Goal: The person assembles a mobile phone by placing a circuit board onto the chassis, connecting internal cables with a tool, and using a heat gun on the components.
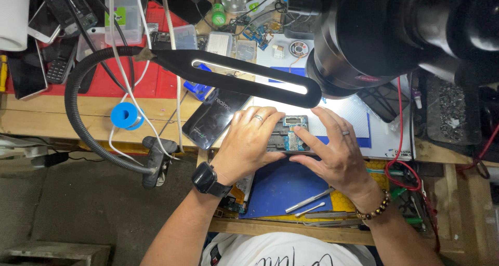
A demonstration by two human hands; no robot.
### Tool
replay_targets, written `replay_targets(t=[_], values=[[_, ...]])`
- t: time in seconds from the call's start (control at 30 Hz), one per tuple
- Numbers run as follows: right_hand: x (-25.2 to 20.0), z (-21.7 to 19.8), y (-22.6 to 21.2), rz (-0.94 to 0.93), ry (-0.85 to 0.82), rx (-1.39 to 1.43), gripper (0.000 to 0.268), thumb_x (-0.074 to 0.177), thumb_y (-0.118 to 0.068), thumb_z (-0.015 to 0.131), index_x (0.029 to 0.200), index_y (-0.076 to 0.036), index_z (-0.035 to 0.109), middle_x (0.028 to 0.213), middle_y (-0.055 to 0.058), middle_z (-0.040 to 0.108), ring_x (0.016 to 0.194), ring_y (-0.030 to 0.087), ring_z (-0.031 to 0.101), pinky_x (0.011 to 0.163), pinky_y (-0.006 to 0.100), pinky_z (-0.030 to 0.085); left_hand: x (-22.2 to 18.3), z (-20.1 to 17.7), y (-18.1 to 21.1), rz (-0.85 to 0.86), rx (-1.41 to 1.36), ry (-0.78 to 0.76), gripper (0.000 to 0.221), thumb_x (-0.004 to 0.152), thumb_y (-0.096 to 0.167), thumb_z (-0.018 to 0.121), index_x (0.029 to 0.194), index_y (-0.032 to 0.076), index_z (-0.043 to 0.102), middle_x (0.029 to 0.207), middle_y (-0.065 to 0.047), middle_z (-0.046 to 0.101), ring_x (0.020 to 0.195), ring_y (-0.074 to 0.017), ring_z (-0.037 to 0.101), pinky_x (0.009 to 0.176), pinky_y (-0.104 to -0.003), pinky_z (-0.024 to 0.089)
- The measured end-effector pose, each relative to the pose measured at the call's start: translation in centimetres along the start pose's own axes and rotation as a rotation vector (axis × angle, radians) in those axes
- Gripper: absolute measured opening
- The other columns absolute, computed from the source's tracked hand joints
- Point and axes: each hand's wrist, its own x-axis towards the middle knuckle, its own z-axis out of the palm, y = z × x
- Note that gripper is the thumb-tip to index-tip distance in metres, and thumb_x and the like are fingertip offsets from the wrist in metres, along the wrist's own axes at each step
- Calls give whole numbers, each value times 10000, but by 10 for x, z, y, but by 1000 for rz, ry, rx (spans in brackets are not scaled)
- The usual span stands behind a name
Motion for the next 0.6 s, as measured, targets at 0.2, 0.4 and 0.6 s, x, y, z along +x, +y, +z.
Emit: replay_targets(t=[0.2,0.4,0.6], values=[[2,-1,-1,-12,1,0,706,647,-360,916,1273,-150,669,1452,208,457,1371,376,448,1139,491,398,0,1,-1,11,-2,13,828,633,303,933,1325,60,549,1278,-104,587,1219,-311,536,1006,-463,402],[-1,-5,1,-4,21,-18,707,634,-359,923,1265,-150,679,1449,203,466,1360,374,460,1127,489,401,0,-1,1,5,-4,5,828,623,297,939,1319,67,554,1274,-104,586,1214,-317,533,986,-460,407],[-7,-2,-2,38,57,-8,696,640,-361,930,1252,-128,694,1449,209,464,1361,385,468,1134,491,394,0,-2,1,10,-8,8,832,612,287,939,1318,69,556,1268,-98,589,1218,-312,534,984,-455,411]])
